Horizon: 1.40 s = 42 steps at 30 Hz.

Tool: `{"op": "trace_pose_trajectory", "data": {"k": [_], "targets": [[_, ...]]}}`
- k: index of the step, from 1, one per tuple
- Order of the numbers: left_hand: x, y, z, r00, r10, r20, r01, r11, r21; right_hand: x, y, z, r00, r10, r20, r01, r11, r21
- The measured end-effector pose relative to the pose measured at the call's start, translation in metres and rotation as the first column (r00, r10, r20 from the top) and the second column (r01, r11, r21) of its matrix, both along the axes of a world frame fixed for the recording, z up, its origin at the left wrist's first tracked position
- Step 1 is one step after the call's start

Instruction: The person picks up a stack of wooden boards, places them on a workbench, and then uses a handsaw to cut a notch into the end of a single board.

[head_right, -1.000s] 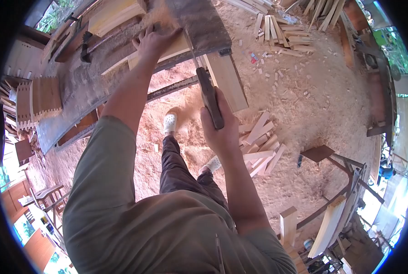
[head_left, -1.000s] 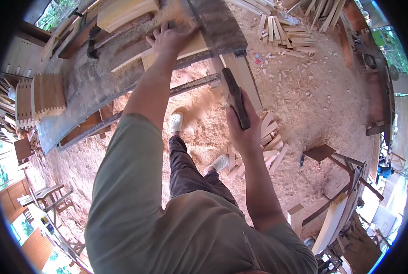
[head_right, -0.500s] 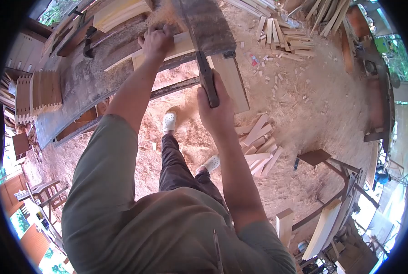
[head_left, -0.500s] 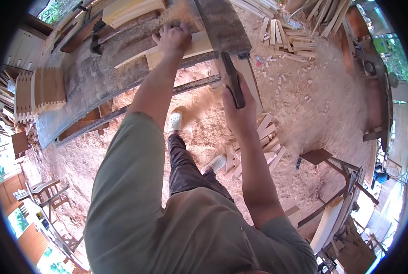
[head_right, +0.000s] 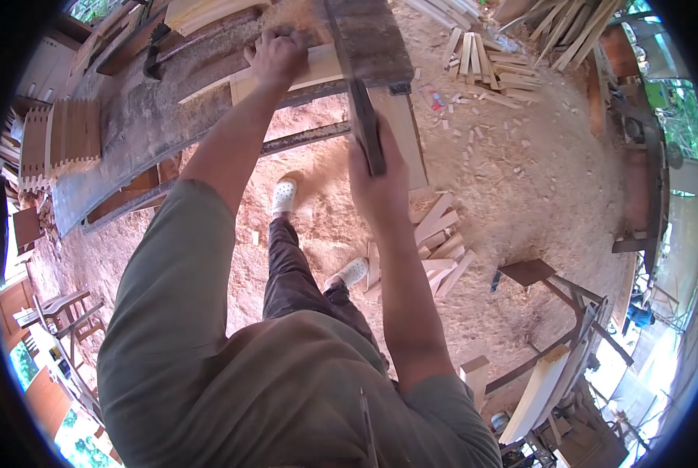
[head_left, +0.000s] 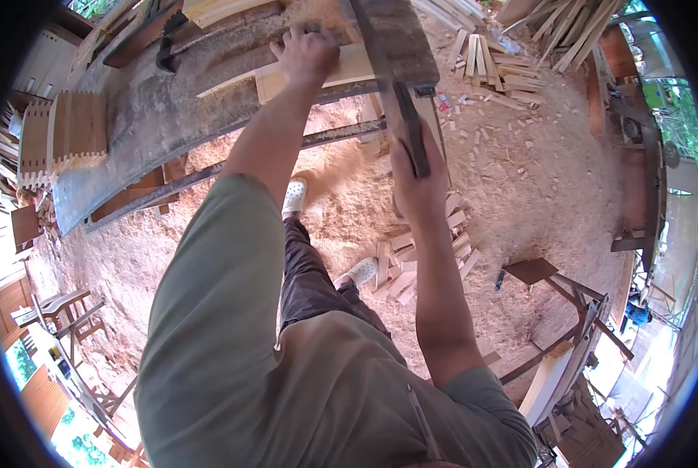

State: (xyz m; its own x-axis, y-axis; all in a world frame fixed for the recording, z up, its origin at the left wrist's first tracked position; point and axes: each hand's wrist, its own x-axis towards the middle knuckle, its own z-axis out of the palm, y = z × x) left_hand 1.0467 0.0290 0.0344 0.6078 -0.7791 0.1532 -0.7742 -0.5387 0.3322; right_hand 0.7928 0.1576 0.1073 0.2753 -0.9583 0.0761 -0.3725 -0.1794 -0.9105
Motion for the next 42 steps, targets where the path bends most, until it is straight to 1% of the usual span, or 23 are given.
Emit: {"op": "trace_pose_trajectory", "data": {"k": [1,3,5,8,10,13,14,15,17,20,22,23,26,28,29,31,33,35,37,39,40,41,42], "targets": [[0.002,-0.004,0.002,1.000,0.002,0.002,-0.002,1.000,-0.017,0.003,-0.004,0.003,1.000,0.002,0.002,-0.002,1.000,-0.017],[0.001,-0.002,-0.001,1.000,0.012,-0.029,-0.012,1.000,-0.015,0.002,-0.003,0.009,0.999,-0.001,0.054,-0.006,0.991,0.137],[0.001,-0.004,0.000,1.000,0.008,-0.025,-0.009,1.000,-0.014,-0.030,0.048,0.001,0.997,-0.071,0.029,0.065,0.982,0.176],[-0.003,0.000,0.005,1.000,-0.001,-0.009,0.001,1.000,0.008,-0.090,0.138,0.026,0.995,-0.102,0.008,0.093,0.935,0.341],[-0.002,0.001,0.005,1.000,-0.002,0.010,0.002,1.000,0.020,-0.098,0.147,0.042,0.997,-0.074,0.003,0.069,0.946,0.315],[-0.002,0.001,0.003,1.000,-0.017,-0.012,0.017,1.000,-0.012,-0.070,0.094,0.013,0.999,-0.030,-0.023,0.032,0.995,0.095],[-0.001,0.000,0.004,1.000,-0.022,-0.010,0.022,1.000,-0.012,-0.044,0.059,0.001,0.997,-0.071,-0.022,0.074,0.977,0.198],[-0.001,0.001,0.004,1.000,-0.026,-0.007,0.026,1.000,-0.011,-0.017,0.018,-0.007,0.999,0.008,-0.033,-0.006,0.997,0.076],[0.001,-0.003,0.005,1.000,-0.023,-0.003,0.022,0.999,-0.028,0.010,-0.021,0.008,0.999,0.047,0.017,-0.049,0.989,0.139],[0.001,-0.004,0.000,1.000,-0.027,-0.013,0.026,0.998,-0.055,-0.015,0.015,-0.010,1.000,-0.018,0.005,0.017,0.998,0.057],[0.001,0.001,-0.002,0.999,-0.022,-0.032,0.020,0.998,-0.058,-0.058,0.081,0.005,0.998,-0.068,-0.011,0.068,0.958,0.279],[0.000,0.002,0.002,1.000,-0.024,-0.014,0.023,0.999,-0.036,-0.087,0.121,0.004,0.997,-0.080,-0.016,0.081,0.952,0.296],[-0.005,0.001,-0.001,1.000,-0.011,0.011,0.011,1.000,-0.006,-0.123,0.165,0.018,0.997,-0.070,-0.023,0.074,0.952,0.296],[-0.002,0.001,0.000,1.000,-0.011,0.028,0.011,1.000,0.000,-0.106,0.138,0.016,0.999,-0.018,-0.028,0.023,0.985,0.174],[-0.002,0.001,0.002,1.000,-0.015,0.022,0.015,1.000,-0.001,-0.086,0.106,-0.005,0.996,-0.050,0.078,0.039,0.990,0.139],[-0.004,0.003,-0.001,1.000,-0.019,0.016,0.019,1.000,-0.002,-0.023,0.024,-0.017,0.999,-0.028,0.031,0.024,0.993,0.112],[0.000,-0.003,-0.003,1.000,-0.003,0.010,0.003,0.998,-0.055,0.004,-0.012,-0.010,0.999,-0.004,0.043,0.004,1.000,0.007],[-0.001,0.007,-0.003,1.000,-0.018,-0.005,0.018,0.999,-0.040,-0.003,-0.002,0.002,0.993,-0.029,0.115,0.002,0.974,0.225],[-0.004,0.000,0.001,0.999,-0.035,-0.014,0.034,0.998,-0.050,-0.059,0.086,-0.011,0.996,-0.082,0.037,0.077,0.990,0.115],[-0.005,0.006,-0.003,1.000,-0.021,0.021,0.021,1.000,-0.001,-0.108,0.158,0.001,0.995,-0.088,0.041,0.072,0.954,0.291],[-0.005,0.007,-0.003,1.000,-0.015,0.022,0.015,1.000,0.003,-0.128,0.183,0.009,0.996,-0.089,-0.022,0.091,0.925,0.368],[-0.007,0.008,-0.002,1.000,-0.016,0.024,0.016,1.000,0.007,-0.129,0.181,0.011,0.996,-0.082,-0.019,0.084,0.924,0.372],[-0.007,0.006,0.000,0.999,-0.021,0.030,0.021,1.000,0.007,-0.128,0.179,0.012,0.997,-0.060,-0.039,0.068,0.955,0.288]]}}
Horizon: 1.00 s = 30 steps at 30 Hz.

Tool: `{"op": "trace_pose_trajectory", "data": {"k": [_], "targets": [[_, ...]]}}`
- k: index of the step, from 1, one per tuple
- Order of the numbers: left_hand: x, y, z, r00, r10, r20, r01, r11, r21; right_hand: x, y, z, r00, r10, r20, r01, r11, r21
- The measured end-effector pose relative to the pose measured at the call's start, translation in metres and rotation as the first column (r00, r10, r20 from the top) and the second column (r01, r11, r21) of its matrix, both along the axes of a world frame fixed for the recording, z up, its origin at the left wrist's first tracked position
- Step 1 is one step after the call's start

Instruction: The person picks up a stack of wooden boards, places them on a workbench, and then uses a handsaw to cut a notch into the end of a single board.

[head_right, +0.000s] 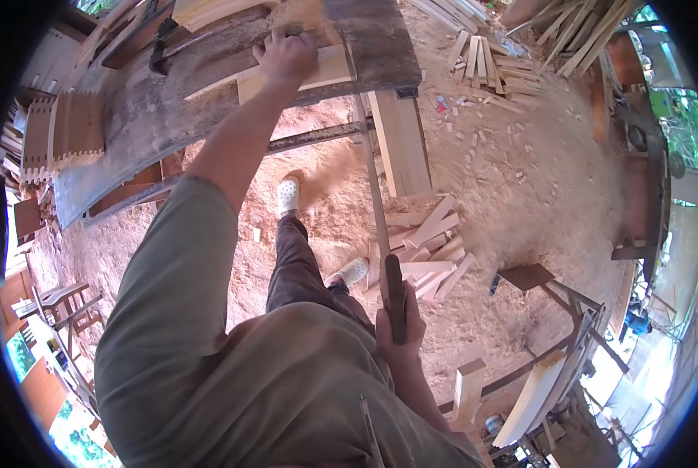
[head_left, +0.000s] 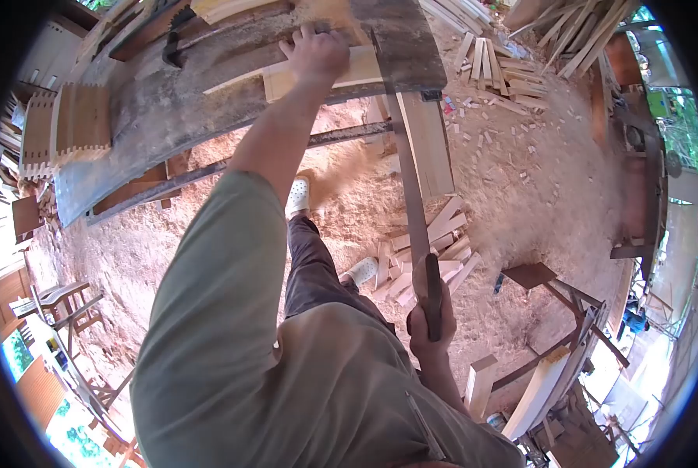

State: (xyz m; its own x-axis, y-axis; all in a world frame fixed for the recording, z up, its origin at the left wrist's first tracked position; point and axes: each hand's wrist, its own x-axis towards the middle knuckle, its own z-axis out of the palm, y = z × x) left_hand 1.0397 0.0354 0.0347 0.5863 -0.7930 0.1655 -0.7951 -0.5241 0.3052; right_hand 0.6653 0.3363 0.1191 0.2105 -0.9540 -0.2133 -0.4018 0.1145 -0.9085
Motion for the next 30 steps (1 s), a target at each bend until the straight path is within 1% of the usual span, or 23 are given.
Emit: {"op": "trace_pose_trajectory", "data": {"k": [1,2,4,6,7,8,10,12,14,15,17,18,19,20,21,22,24,25,27,29,30], "targets": [[0.006,-0.010,0.002,1.000,0.002,0.009,-0.002,1.000,-0.012,0.008,-0.012,-0.002,0.999,0.023,-0.025,-0.025,0.995,-0.099],[0.005,-0.008,0.002,1.000,0.002,-0.010,-0.002,1.000,-0.001,0.028,-0.047,-0.024,0.997,0.035,-0.072,-0.052,0.965,-0.256],[0.002,-0.007,0.001,1.000,0.004,-0.027,-0.004,1.000,0.004,0.085,-0.127,-0.032,0.999,0.002,0.045,0.006,0.987,-0.160],[0.006,-0.009,-0.002,1.000,0.027,0.007,-0.026,0.999,-0.021,0.134,-0.196,-0.029,0.988,0.040,0.152,-0.012,0.984,-0.176],[0.009,-0.008,-0.004,0.999,0.035,0.015,-0.034,0.999,-0.023,0.143,-0.207,-0.016,0.982,0.075,0.171,-0.042,0.981,-0.190],[0.010,-0.009,-0.007,0.999,0.033,0.017,-0.032,0.999,-0.022,0.139,-0.200,-0.019,0.982,0.076,0.173,-0.042,0.981,-0.191],[0.006,-0.010,-0.006,1.000,0.024,0.008,-0.024,0.999,-0.029,0.112,-0.165,-0.030,0.994,0.045,0.097,-0.015,0.959,-0.285],[0.007,-0.008,-0.002,1.000,-0.002,-0.029,0.001,1.000,-0.018,0.065,-0.097,-0.031,0.997,-0.021,0.070,0.029,0.993,-0.116],[0.004,-0.007,0.000,0.999,-0.002,-0.032,0.002,1.000,-0.005,0.015,-0.026,-0.014,0.999,-0.037,0.030,0.038,0.999,-0.003],[0.004,-0.007,0.001,1.000,0.002,-0.030,-0.002,1.000,0.006,0.000,-0.006,-0.004,0.999,-0.037,0.029,0.037,0.999,0.029],[0.004,-0.007,-0.002,1.000,0.013,-0.004,-0.013,1.000,0.028,0.003,-0.007,0.011,0.998,-0.046,0.045,0.043,0.997,0.064],[0.003,-0.009,-0.003,1.000,0.022,0.011,-0.022,0.999,0.042,0.016,-0.030,0.010,0.999,0.025,-0.021,-0.027,0.995,-0.099],[0.003,-0.009,-0.002,1.000,0.020,0.014,-0.021,0.999,0.041,0.030,-0.056,0.006,0.992,0.082,-0.098,-0.104,0.962,-0.250],[0.004,-0.009,-0.001,1.000,0.018,-0.003,-0.018,0.999,0.031,0.053,-0.091,-0.015,0.999,-0.010,0.046,0.013,0.998,-0.064],[0.004,-0.008,0.001,1.000,0.019,-0.020,-0.019,1.000,0.021,0.087,-0.131,-0.018,0.999,-0.007,0.032,0.010,0.997,-0.081],[0.004,-0.006,-0.001,1.000,0.018,-0.015,-0.018,1.000,0.024,0.111,-0.164,-0.025,0.998,0.027,0.054,-0.022,0.996,-0.089],[0.006,-0.009,0.001,0.998,0.020,-0.056,-0.018,0.999,0.042,0.135,-0.195,-0.017,0.990,0.075,0.123,-0.050,0.980,-0.192],[0.005,-0.005,0.001,0.998,0.013,-0.062,-0.010,0.999,0.044,0.127,-0.186,-0.022,0.991,0.067,0.118,-0.044,0.981,-0.189],[0.006,-0.004,0.004,0.999,-0.012,-0.047,0.014,0.999,0.040,0.104,-0.159,-0.036,0.995,0.057,0.087,-0.035,0.971,-0.237],[0.006,-0.008,0.007,0.999,-0.016,-0.052,0.017,1.000,0.024,0.063,-0.093,-0.025,0.999,-0.038,0.031,0.039,0.999,-0.017],[0.006,-0.005,0.005,0.998,-0.014,-0.061,0.016,1.000,0.021,0.040,-0.060,-0.021,0.998,-0.037,0.052,0.041,0.997,-0.065]]}}
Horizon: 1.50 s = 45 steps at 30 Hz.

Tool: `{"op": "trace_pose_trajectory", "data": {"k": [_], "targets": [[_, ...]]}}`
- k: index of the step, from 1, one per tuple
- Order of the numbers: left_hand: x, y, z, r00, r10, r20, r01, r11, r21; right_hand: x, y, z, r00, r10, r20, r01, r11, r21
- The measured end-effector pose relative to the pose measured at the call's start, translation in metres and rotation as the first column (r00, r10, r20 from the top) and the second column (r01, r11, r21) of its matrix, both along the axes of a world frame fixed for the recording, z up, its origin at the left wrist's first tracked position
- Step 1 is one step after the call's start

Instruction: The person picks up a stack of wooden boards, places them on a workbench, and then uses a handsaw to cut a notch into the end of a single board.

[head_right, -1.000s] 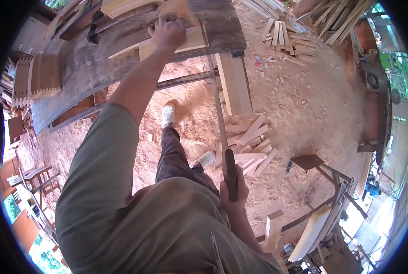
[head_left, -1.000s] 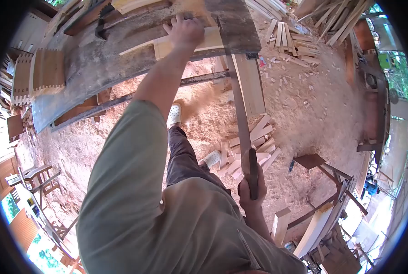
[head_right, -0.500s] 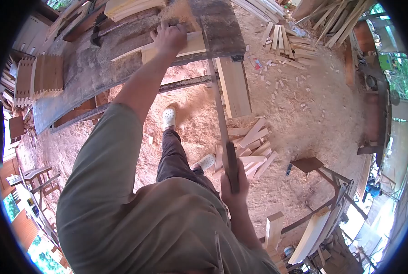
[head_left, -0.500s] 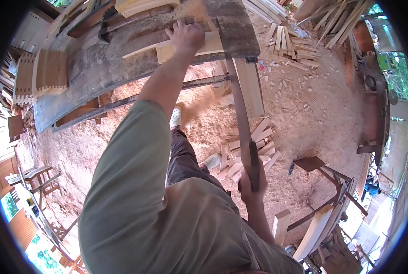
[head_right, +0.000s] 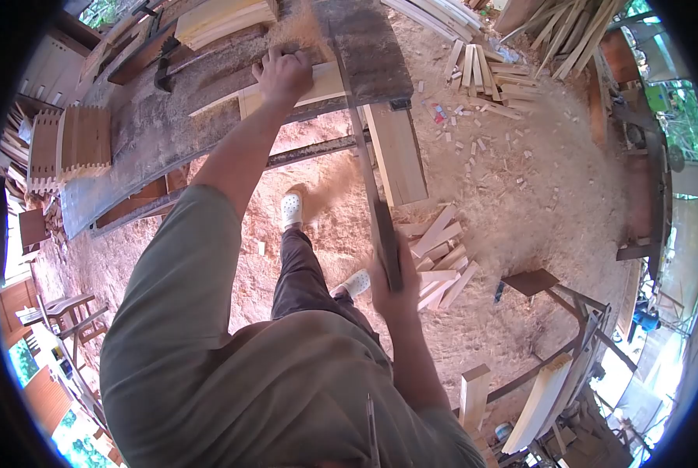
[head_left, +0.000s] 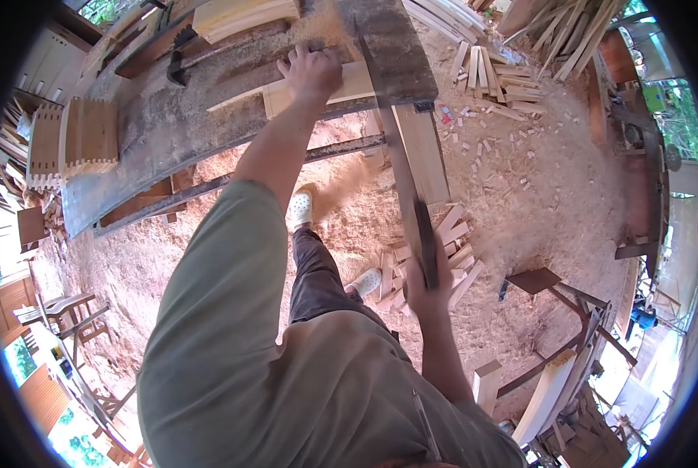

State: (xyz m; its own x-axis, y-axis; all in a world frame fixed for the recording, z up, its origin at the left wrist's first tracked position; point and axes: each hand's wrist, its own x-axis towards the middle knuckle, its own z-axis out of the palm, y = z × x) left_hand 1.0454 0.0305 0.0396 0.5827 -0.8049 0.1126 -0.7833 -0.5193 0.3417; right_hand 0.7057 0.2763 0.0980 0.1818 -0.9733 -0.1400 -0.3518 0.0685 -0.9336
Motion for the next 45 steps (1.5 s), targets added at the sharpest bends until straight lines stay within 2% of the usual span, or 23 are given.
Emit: {"op": "trace_pose_trajectory", "data": {"k": [3,5,6,7,9,10,13,14,17,19,22,23,24,25,27,30,32,33,36,37,39,42,45], "targets": [[-0.005,0.005,0.009,0.999,-0.002,0.034,0.001,0.999,0.038,-0.039,0.044,0.025,0.998,0.024,-0.049,-0.017,0.989,0.150],[-0.002,0.002,0.007,0.999,0.006,0.036,-0.008,0.999,0.044,-0.031,0.029,0.027,0.996,0.080,-0.027,-0.079,0.996,0.040],[-0.003,0.001,0.006,1.000,0.010,0.026,-0.011,0.999,0.044,-0.003,-0.006,0.027,0.997,0.069,-0.023,-0.070,0.996,-0.047],[-0.004,0.000,0.002,1.000,0.008,0.024,-0.009,0.999,0.043,0.023,-0.041,0.027,0.999,0.046,0.008,-0.046,0.997,0.059],[0.001,-0.003,-0.007,0.999,0.024,0.037,-0.023,1.000,-0.019,0.066,-0.097,0.020,0.997,0.055,0.048,-0.058,0.997,0.060],[0.003,-0.005,-0.007,0.999,0.026,0.045,-0.025,0.999,-0.027,0.077,-0.110,0.016,0.995,0.080,0.057,-0.078,0.996,-0.042],[-0.001,-0.001,-0.012,0.999,0.033,0.007,-0.032,0.998,-0.062,0.059,-0.085,-0.001,0.999,0.045,0.003,-0.045,0.996,-0.076],[-0.001,0.000,-0.005,1.000,0.021,0.015,-0.021,0.999,-0.042,0.040,-0.057,0.005,1.000,0.021,0.004,-0.022,0.999,0.047],[-0.002,0.001,0.002,1.000,0.006,0.030,-0.006,1.000,-0.007,-0.025,0.029,0.015,1.000,0.023,-0.009,-0.022,0.993,0.112],[-0.004,0.006,0.001,0.999,0.013,0.032,-0.014,1.000,0.014,-0.042,0.039,0.020,0.999,0.039,-0.032,-0.034,0.988,0.154],[-0.002,0.001,0.003,0.999,0.010,0.042,-0.012,0.999,0.037,-0.011,-0.012,-0.005,0.996,0.085,0.037,-0.082,0.994,-0.068],[-0.001,0.000,0.001,0.999,0.007,0.053,-0.007,1.000,-0.001,0.022,-0.056,-0.012,0.996,0.070,0.058,-0.071,0.997,0.019],[-0.003,0.003,-0.002,0.998,0.004,0.060,-0.002,0.999,-0.033,0.054,-0.097,-0.016,0.997,0.073,0.028,-0.072,0.997,-0.031],[-0.004,0.007,-0.006,0.998,0.001,0.063,0.001,1.000,-0.031,0.083,-0.131,-0.014,0.986,0.081,0.147,-0.080,0.997,-0.011],[-0.001,0.002,-0.004,0.999,0.008,0.049,-0.007,1.000,-0.020,0.102,-0.155,-0.014,0.978,0.085,0.189,-0.072,0.995,-0.074],[0.000,0.002,-0.002,0.999,0.023,0.023,-0.023,0.999,0.022,0.078,-0.129,-0.033,0.988,0.095,0.121,-0.069,0.976,-0.205],[0.001,0.000,-0.001,0.999,0.016,0.031,-0.017,1.000,0.025,0.040,-0.071,-0.013,0.997,0.038,0.061,-0.041,0.998,0.052],[0.000,0.000,-0.002,0.999,0.025,0.033,-0.026,0.999,0.034,0.015,-0.042,-0.018,0.997,0.066,0.048,-0.063,0.995,-0.076],[0.000,0.000,-0.006,0.998,0.024,0.066,-0.025,1.000,0.015,-0.035,0.019,0.017,0.995,0.097,0.010,-0.097,0.995,0.000],[0.001,0.001,-0.004,0.996,0.021,0.088,-0.023,1.000,0.017,-0.040,0.027,0.027,0.998,0.061,0.016,-0.063,0.991,0.121],[-0.003,0.001,0.000,0.998,0.028,0.061,-0.031,0.998,0.055,-0.027,0.003,0.009,0.993,0.118,-0.027,-0.121,0.981,-0.154],[-0.003,0.002,0.004,0.999,0.014,0.031,-0.015,0.999,0.034,0.053,-0.101,-0.007,0.991,0.108,0.079,-0.114,0.991,0.067],[0.001,0.000,0.005,1.000,0.028,-0.002,-0.028,1.000,-0.014,0.097,-0.150,-0.020,0.981,0.141,0.137,-0.125,0.985,-0.120]]}}
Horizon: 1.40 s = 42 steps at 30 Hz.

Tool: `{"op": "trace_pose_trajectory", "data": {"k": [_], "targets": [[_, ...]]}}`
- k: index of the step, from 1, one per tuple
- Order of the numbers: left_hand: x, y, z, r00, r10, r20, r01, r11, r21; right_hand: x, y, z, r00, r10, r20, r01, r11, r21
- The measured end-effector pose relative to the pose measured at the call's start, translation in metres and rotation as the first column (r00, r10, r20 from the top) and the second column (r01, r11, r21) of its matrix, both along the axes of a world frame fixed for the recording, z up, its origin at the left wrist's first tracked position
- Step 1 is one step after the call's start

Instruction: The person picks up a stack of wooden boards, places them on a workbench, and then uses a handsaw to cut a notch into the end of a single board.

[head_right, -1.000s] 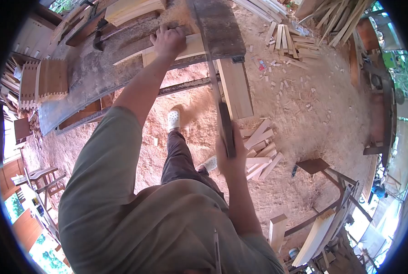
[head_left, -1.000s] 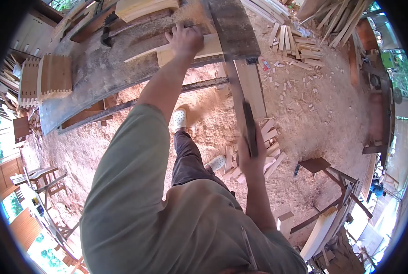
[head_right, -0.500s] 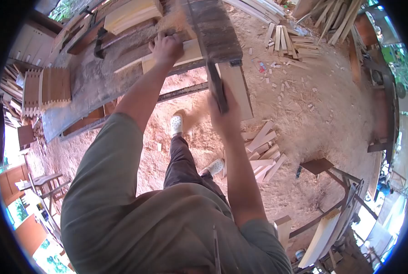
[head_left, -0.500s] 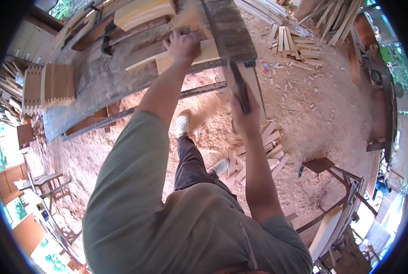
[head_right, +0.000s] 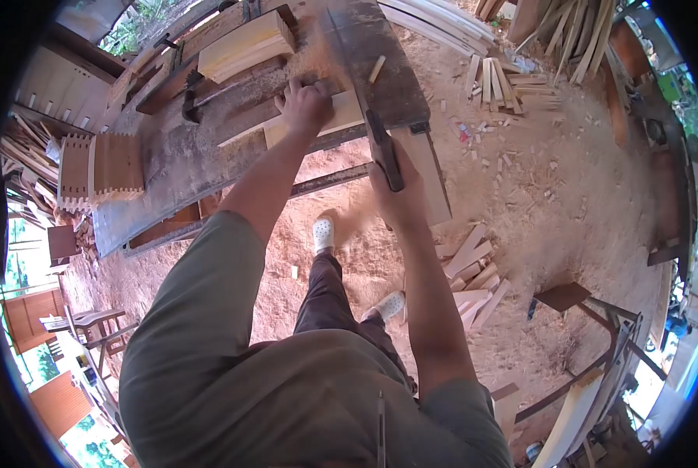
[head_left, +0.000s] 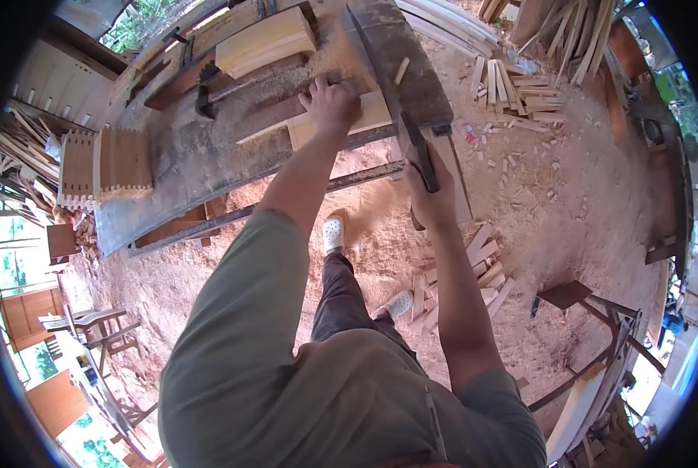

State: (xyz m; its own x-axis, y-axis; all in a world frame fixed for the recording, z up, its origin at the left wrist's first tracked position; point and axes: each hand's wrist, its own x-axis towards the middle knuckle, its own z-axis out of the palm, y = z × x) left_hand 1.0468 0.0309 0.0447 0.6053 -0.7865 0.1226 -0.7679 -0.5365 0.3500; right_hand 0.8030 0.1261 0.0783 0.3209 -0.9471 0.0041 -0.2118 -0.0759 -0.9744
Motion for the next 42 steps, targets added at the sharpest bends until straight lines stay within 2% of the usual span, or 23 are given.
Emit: {"op": "trace_pose_trajectory", "data": {"k": [4,6,8,12,14,15,17,22,23,24,25,26,28,29,30,32,33,34,35,36,38,40,42], "targets": [[-0.004,0.000,-0.006,1.000,-0.021,0.001,0.021,0.998,-0.058,-0.025,0.008,-0.028,0.975,-0.111,0.193,0.096,0.992,0.084],[0.000,0.008,-0.008,0.996,-0.071,-0.050,0.068,0.995,-0.066,-0.053,0.035,-0.028,0.951,-0.298,0.079,0.286,0.948,0.139],[0.006,0.024,-0.013,0.860,-0.496,0.117,0.505,0.861,-0.059,-0.077,0.069,-0.018,0.927,-0.343,0.151,0.320,0.935,0.155],[0.012,0.077,-0.029,0.687,-0.634,0.355,0.700,0.709,-0.086,-0.122,0.111,-0.002,0.908,-0.366,0.205,0.312,0.916,0.253],[0.015,0.105,-0.011,0.876,-0.459,0.149,0.463,0.886,0.006,-0.136,0.122,-0.016,0.950,-0.257,0.176,0.229,0.959,0.169],[0.018,0.113,0.002,0.876,-0.456,0.159,0.461,0.887,0.004,-0.142,0.127,-0.020,0.957,-0.218,0.190,0.182,0.965,0.191],[0.026,0.128,0.025,0.945,-0.297,0.135,0.239,0.912,0.334,-0.147,0.142,-0.019,0.964,-0.207,0.167,0.174,0.966,0.191],[0.046,0.165,0.016,0.976,-0.218,-0.015,0.217,0.959,0.184,-0.165,0.181,-0.019,0.949,-0.234,0.209,0.191,0.960,0.206],[0.044,0.170,0.020,0.961,0.022,-0.276,0.024,0.987,0.161,-0.169,0.187,-0.018,0.948,-0.235,0.217,0.192,0.961,0.201],[0.045,0.173,0.023,0.821,0.245,-0.515,-0.167,0.967,0.192,-0.173,0.194,-0.017,0.940,-0.262,0.219,0.220,0.955,0.198],[0.047,0.167,0.004,0.833,0.311,-0.457,-0.311,0.947,0.078,-0.177,0.198,-0.017,0.932,-0.289,0.218,0.247,0.948,0.199],[0.054,0.161,-0.014,0.833,0.312,-0.457,-0.311,0.947,0.079,-0.180,0.201,-0.016,0.932,-0.290,0.217,0.248,0.948,0.200],[0.032,0.144,-0.002,0.480,0.262,-0.837,-0.452,0.892,0.020,-0.185,0.203,-0.013,0.920,-0.303,0.250,0.260,0.946,0.192],[0.018,0.131,0.003,0.386,0.232,-0.893,-0.492,0.871,0.013,-0.186,0.203,-0.013,0.920,-0.302,0.250,0.258,0.947,0.192],[0.023,0.115,-0.023,0.242,0.159,-0.957,-0.482,0.876,0.023,-0.187,0.203,-0.012,0.916,-0.320,0.242,0.281,0.942,0.184],[0.028,0.102,-0.024,0.266,0.053,-0.963,-0.291,0.956,-0.027,-0.187,0.206,-0.010,0.909,-0.351,0.227,0.316,0.932,0.176],[0.024,0.097,-0.020,0.673,0.081,-0.735,-0.215,0.972,-0.090,-0.185,0.208,-0.006,0.900,-0.378,0.217,0.334,0.918,0.213],[0.018,0.096,-0.007,0.934,0.070,-0.350,-0.116,0.987,-0.111,-0.183,0.210,0.000,0.891,-0.406,0.202,0.354,0.901,0.252],[0.009,0.104,0.014,0.958,-0.107,-0.265,0.060,0.982,-0.178,-0.180,0.212,0.007,0.889,-0.398,0.224,0.339,0.904,0.260],[0.008,0.102,-0.001,0.955,-0.113,-0.274,0.068,0.983,-0.170,-0.180,0.216,0.006,0.888,-0.408,0.213,0.350,0.899,0.264],[0.013,0.099,-0.038,0.887,-0.430,0.168,0.448,0.890,-0.088,-0.179,0.222,-0.001,0.898,-0.385,0.213,0.327,0.907,0.264],[0.008,0.097,-0.044,0.897,-0.436,0.074,0.441,0.894,-0.085,-0.172,0.225,0.001,0.902,-0.375,0.213,0.315,0.910,0.268],[0.005,0.089,-0.051,0.923,-0.364,0.122,0.380,0.914,-0.145,-0.167,0.223,0.005,0.924,-0.307,0.227,0.243,0.932,0.270]]}}
